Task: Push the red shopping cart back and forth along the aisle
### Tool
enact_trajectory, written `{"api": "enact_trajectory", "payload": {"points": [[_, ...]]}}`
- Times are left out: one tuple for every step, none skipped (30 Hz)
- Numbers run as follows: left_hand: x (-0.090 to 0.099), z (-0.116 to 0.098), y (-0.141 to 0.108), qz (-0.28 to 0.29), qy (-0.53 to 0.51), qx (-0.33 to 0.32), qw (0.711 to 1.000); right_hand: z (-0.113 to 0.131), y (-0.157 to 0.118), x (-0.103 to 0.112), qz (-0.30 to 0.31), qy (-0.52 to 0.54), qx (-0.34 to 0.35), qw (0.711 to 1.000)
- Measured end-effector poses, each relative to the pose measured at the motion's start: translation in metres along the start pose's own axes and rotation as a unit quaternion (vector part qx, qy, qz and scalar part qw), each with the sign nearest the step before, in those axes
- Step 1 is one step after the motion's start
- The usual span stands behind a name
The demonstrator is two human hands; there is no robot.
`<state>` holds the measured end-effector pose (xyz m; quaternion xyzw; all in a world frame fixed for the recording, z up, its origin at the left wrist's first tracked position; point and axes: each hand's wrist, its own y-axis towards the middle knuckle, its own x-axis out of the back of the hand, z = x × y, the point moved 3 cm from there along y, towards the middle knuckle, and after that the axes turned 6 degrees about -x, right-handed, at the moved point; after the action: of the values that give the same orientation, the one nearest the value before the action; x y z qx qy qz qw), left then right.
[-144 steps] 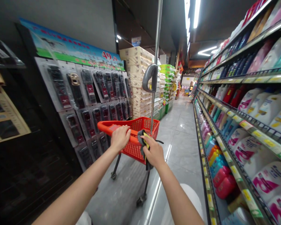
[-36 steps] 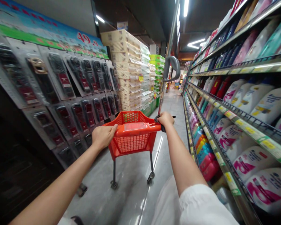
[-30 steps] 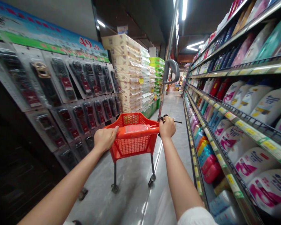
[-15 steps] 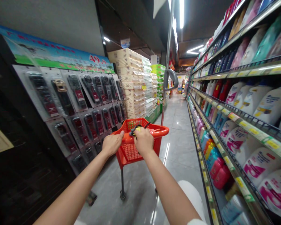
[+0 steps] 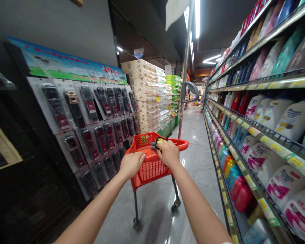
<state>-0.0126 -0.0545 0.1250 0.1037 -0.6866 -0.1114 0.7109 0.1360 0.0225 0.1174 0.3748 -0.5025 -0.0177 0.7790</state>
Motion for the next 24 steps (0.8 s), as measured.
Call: {"api": "enact_trajectory", "payload": {"points": [[0.001, -0.003, -0.002, 0.002, -0.015, -0.010, 1.000, -0.010, 0.000, 0.001, 0.002, 0.006, -0.004, 1.000], [0.001, -0.005, -0.003, 0.001, -0.038, -0.028, 0.999, -0.020, 0.000, 0.002, 0.003, 0.013, -0.006, 1.000], [0.000, -0.006, -0.004, -0.004, -0.066, -0.052, 0.996, -0.030, 0.001, 0.002, 0.005, 0.019, -0.009, 1.000], [-0.001, -0.005, -0.004, -0.012, -0.098, -0.077, 0.992, -0.039, 0.002, 0.002, 0.005, 0.023, -0.017, 1.000], [-0.003, -0.003, -0.004, -0.021, -0.132, -0.097, 0.986, -0.047, 0.004, 0.002, 0.001, 0.022, -0.035, 0.999], [-0.006, 0.002, -0.004, -0.031, -0.165, -0.110, 0.980, -0.052, 0.006, 0.002, -0.007, 0.015, -0.063, 0.998], [-0.011, 0.007, -0.003, -0.039, -0.196, -0.111, 0.974, -0.056, 0.007, 0.002, -0.019, 0.005, -0.100, 0.995], [-0.017, 0.012, -0.002, -0.043, -0.230, -0.106, 0.966, -0.056, 0.007, 0.002, -0.030, -0.005, -0.138, 0.990], [-0.023, 0.016, 0.000, -0.053, -0.270, -0.097, 0.957, -0.053, 0.005, 0.002, -0.040, -0.014, -0.170, 0.985], [-0.030, 0.020, 0.001, -0.066, -0.305, -0.089, 0.946, -0.047, 0.002, 0.001, -0.048, -0.017, -0.189, 0.981], [-0.036, 0.023, 0.002, -0.077, -0.328, -0.078, 0.938, -0.039, -0.002, 0.000, -0.054, -0.015, -0.191, 0.980], [-0.041, 0.024, 0.003, -0.087, -0.339, -0.067, 0.934, -0.028, -0.007, -0.001, -0.057, -0.007, -0.174, 0.983], [-0.045, 0.026, 0.003, -0.096, -0.343, -0.060, 0.932, -0.018, -0.013, -0.003, -0.060, 0.005, -0.144, 0.988], [-0.048, 0.026, 0.003, -0.103, -0.340, -0.055, 0.933, -0.009, -0.019, -0.005, -0.060, 0.020, -0.107, 0.992], [-0.050, 0.027, 0.003, -0.109, -0.334, -0.052, 0.935, -0.004, -0.023, -0.006, -0.058, 0.037, -0.072, 0.995], [-0.050, 0.027, 0.002, -0.113, -0.327, -0.052, 0.937, -0.003, -0.025, -0.008, -0.053, 0.053, -0.044, 0.996], [-0.050, 0.028, 0.002, -0.113, -0.321, -0.054, 0.939, -0.008, -0.025, -0.009, -0.047, 0.069, -0.031, 0.996], [-0.050, 0.027, 0.002, -0.110, -0.314, -0.056, 0.941, -0.017, -0.021, -0.010, -0.042, 0.081, -0.036, 0.995], [-0.050, 0.027, 0.003, -0.105, -0.307, -0.056, 0.944, -0.030, -0.015, -0.011, -0.039, 0.089, -0.058, 0.994], [-0.049, 0.025, 0.004, -0.100, -0.298, -0.055, 0.948, -0.045, -0.007, -0.012, -0.040, 0.094, -0.095, 0.990], [-0.049, 0.023, 0.005, -0.097, -0.288, -0.053, 0.951, -0.060, 0.000, -0.013, -0.043, 0.095, -0.143, 0.984], [-0.050, 0.020, 0.007, -0.096, -0.277, -0.049, 0.955, -0.072, 0.006, -0.014, -0.047, 0.095, -0.190, 0.976], [-0.050, 0.017, 0.009, -0.096, -0.266, -0.044, 0.958, -0.080, 0.010, -0.015, -0.050, 0.093, -0.231, 0.967], [-0.051, 0.013, 0.011, -0.095, -0.256, -0.040, 0.961, -0.083, 0.011, -0.016, -0.053, 0.092, -0.258, 0.960]]}}
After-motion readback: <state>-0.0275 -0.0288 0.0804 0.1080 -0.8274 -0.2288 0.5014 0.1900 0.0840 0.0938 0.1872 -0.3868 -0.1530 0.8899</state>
